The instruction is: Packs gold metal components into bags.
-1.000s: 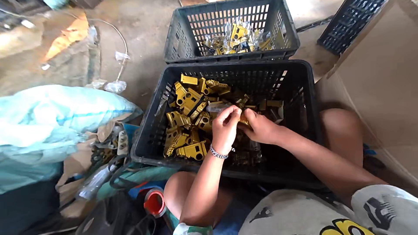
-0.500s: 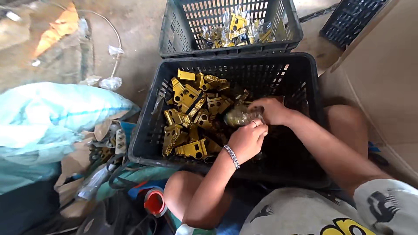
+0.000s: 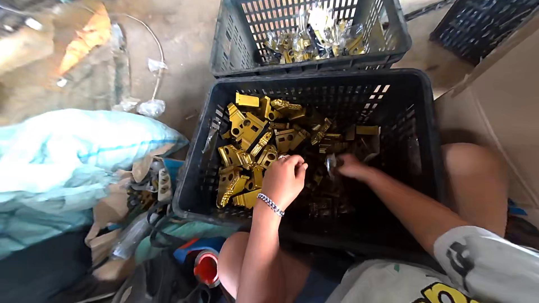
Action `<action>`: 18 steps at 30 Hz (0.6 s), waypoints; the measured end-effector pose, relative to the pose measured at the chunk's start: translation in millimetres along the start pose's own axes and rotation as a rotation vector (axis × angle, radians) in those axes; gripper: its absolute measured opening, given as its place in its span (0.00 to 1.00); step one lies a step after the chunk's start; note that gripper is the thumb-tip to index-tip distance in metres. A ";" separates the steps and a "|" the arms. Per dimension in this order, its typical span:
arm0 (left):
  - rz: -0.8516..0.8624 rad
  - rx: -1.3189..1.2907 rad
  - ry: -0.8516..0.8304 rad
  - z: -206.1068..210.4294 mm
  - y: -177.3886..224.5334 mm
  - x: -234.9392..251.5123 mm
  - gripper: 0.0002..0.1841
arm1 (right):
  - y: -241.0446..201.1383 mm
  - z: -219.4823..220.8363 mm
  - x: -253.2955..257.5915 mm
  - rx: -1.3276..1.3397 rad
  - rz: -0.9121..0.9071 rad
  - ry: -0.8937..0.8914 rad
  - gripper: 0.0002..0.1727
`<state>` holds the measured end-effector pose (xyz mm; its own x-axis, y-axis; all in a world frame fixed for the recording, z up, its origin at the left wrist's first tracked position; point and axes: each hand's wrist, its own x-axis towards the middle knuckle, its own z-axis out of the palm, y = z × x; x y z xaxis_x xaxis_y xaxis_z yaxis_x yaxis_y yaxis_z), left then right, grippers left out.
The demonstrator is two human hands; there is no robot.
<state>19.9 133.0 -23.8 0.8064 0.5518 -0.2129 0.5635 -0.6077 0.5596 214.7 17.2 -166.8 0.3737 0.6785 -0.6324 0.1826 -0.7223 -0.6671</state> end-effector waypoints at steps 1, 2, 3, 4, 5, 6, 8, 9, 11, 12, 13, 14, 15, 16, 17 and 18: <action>-0.012 -0.075 0.045 4.3 -1.4 2.2 0.14 | -13.7 -12.5 -10.2 0.135 -0.098 -0.001 0.21; -0.034 -0.175 0.053 8.1 -0.4 6.4 0.18 | -32.3 -27.2 -23.9 0.259 -0.224 -0.024 0.18; -0.066 -0.307 0.022 12.4 2.7 11.0 0.24 | -49.3 -39.6 -38.8 0.370 -0.361 -0.052 0.13; -0.092 -0.459 -0.015 18.3 7.6 14.4 0.29 | -62.2 -48.1 -53.3 0.451 -0.490 -0.075 0.09; -0.096 -0.609 -0.028 25.1 13.6 15.8 0.29 | -70.9 -53.3 -65.7 0.493 -0.592 -0.074 0.09; -0.083 -0.747 -0.024 29.6 21.2 15.1 0.23 | -76.0 -56.8 -74.6 0.507 -0.655 -0.038 0.10; -0.026 -0.930 -0.035 29.6 32.8 9.6 0.11 | -79.0 -61.6 -84.7 0.533 -0.674 0.078 0.10; 0.011 -0.956 -0.050 27.2 33.3 6.5 0.10 | -78.0 -63.3 -87.1 0.569 -0.657 0.118 0.10; 0.052 -0.936 -0.041 25.5 27.2 3.7 0.12 | -76.2 -65.8 -91.9 0.687 -0.642 0.134 0.12; 0.038 -0.916 -0.015 26.5 24.1 3.6 0.12 | -75.8 -66.1 -94.4 0.750 -0.641 0.119 0.14; 0.012 -0.907 0.017 28.1 21.8 4.5 0.12 | -75.5 -65.6 -95.7 0.805 -0.640 0.107 0.15; -0.013 -0.901 0.048 30.4 19.6 6.1 0.11 | -75.3 -64.2 -95.6 0.845 -0.637 0.108 0.16; -0.035 -0.881 0.079 32.6 18.2 7.9 0.11 | -75.4 -62.6 -94.5 0.866 -0.633 0.121 0.16; -0.057 -0.842 0.106 34.3 17.5 9.2 0.11 | -75.7 -61.4 -93.2 0.871 -0.624 0.141 0.15; -0.070 -0.783 0.131 35.7 16.9 10.2 0.11 | -76.0 -60.6 -92.5 0.861 -0.614 0.161 0.14; -0.065 -0.707 0.155 36.9 16.1 10.6 0.11 | -76.0 -60.2 -92.0 0.838 -0.613 0.179 0.14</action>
<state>44.1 108.0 -46.5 0.7110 0.6805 -0.1773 0.3168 -0.0848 0.9447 221.2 1.7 -34.3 0.5718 0.8171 -0.0725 -0.2756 0.1081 -0.9552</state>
